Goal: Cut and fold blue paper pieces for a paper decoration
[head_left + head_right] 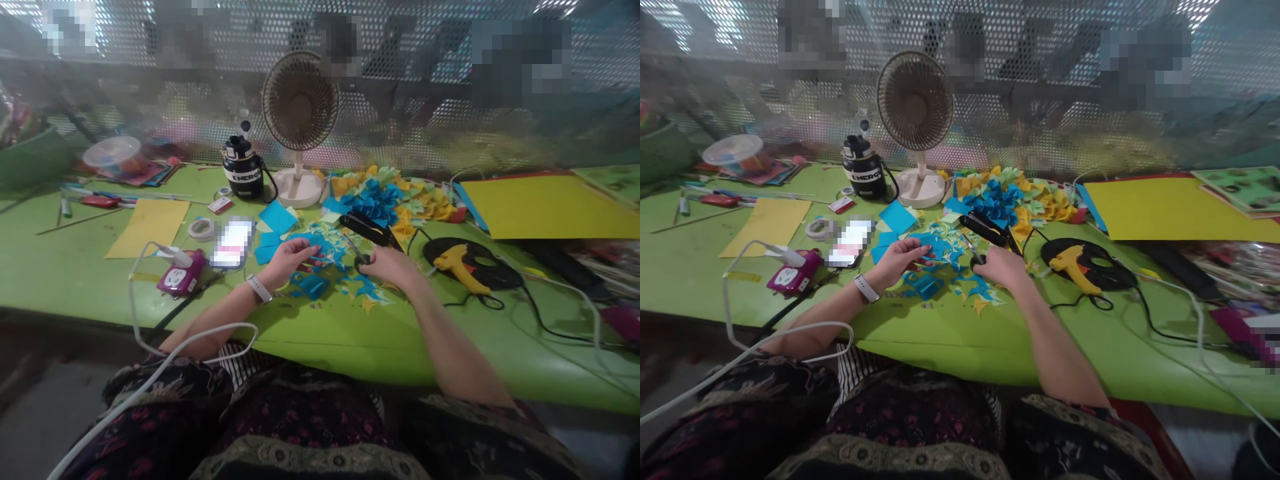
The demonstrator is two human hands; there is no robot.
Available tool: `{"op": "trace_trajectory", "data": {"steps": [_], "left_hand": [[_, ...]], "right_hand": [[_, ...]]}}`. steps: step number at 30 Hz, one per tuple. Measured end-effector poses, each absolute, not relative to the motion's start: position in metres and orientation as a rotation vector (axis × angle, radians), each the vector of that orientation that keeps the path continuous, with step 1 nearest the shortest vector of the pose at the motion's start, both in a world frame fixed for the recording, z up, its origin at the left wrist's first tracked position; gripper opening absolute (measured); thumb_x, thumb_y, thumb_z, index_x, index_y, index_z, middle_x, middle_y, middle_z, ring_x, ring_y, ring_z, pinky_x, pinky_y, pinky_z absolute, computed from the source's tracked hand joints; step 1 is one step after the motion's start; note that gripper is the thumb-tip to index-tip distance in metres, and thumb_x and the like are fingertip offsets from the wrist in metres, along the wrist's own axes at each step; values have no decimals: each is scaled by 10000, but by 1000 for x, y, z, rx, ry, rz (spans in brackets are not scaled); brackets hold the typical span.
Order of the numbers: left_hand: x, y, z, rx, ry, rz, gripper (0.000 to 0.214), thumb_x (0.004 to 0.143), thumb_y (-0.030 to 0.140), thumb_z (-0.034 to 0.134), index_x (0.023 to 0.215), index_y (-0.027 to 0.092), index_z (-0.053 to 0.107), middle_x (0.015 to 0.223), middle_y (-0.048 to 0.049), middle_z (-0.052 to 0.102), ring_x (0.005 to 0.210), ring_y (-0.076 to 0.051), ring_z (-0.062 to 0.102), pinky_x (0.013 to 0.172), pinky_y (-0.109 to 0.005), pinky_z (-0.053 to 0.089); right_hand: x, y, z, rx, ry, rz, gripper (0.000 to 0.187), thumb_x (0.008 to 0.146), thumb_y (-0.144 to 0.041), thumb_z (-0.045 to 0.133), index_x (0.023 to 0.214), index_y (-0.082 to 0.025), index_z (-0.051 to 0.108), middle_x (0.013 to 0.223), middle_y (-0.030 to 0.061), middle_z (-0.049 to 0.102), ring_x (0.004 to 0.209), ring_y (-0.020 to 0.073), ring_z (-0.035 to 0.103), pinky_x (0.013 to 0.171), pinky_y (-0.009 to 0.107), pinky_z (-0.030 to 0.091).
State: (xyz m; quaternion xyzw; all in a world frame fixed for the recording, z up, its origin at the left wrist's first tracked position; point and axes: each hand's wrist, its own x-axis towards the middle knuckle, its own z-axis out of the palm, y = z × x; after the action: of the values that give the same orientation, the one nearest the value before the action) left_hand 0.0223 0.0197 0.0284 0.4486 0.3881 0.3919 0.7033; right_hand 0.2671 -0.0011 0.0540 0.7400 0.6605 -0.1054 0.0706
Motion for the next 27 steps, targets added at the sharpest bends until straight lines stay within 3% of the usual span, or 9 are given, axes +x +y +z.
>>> {"op": "trace_trajectory", "data": {"steps": [6, 13, 17, 22, 27], "left_hand": [[22, 20, 29, 971, 835, 874, 356, 697, 353, 844, 799, 128, 587, 830, -46, 723, 693, -127, 713, 553, -192, 515], [22, 18, 33, 951, 797, 903, 367, 686, 371, 852, 778, 125, 596, 786, -33, 707, 693, -135, 706, 587, -224, 541], [22, 17, 35, 900, 793, 923, 354, 703, 336, 845, 801, 140, 566, 841, -58, 736, 716, -159, 723, 588, -242, 544], [22, 15, 38, 870, 769, 945, 392, 680, 347, 861, 803, 140, 553, 848, -69, 746, 730, -163, 728, 591, -238, 553], [22, 13, 42, 848, 758, 994, 473, 612, 398, 895, 807, 144, 547, 811, -58, 746, 710, -171, 731, 569, -232, 561]], "right_hand": [[269, -4, 53, 2220, 1987, -231, 250, 753, -398, 590, 813, -181, 699, 858, 128, 732, 803, 281, 682, 592, 310, 387], [282, 1, 52, 2299, 2018, -369, 148, 738, -335, 634, 668, -205, 635, 738, 88, 722, 730, 253, 684, 563, 299, 379], [293, 4, 52, 2553, 2028, -868, 114, 713, -270, 688, 756, -204, 604, 703, 32, 714, 623, 186, 680, 571, 271, 444], [273, -5, 55, 2527, 2076, -1901, 352, 611, -389, 814, 777, -197, 570, 709, 29, 682, 565, 148, 633, 553, 277, 505], [240, -19, 55, 2281, 2057, -2240, 506, 534, -558, 850, 750, -197, 568, 642, -20, 613, 470, 80, 492, 458, 240, 431]]}}
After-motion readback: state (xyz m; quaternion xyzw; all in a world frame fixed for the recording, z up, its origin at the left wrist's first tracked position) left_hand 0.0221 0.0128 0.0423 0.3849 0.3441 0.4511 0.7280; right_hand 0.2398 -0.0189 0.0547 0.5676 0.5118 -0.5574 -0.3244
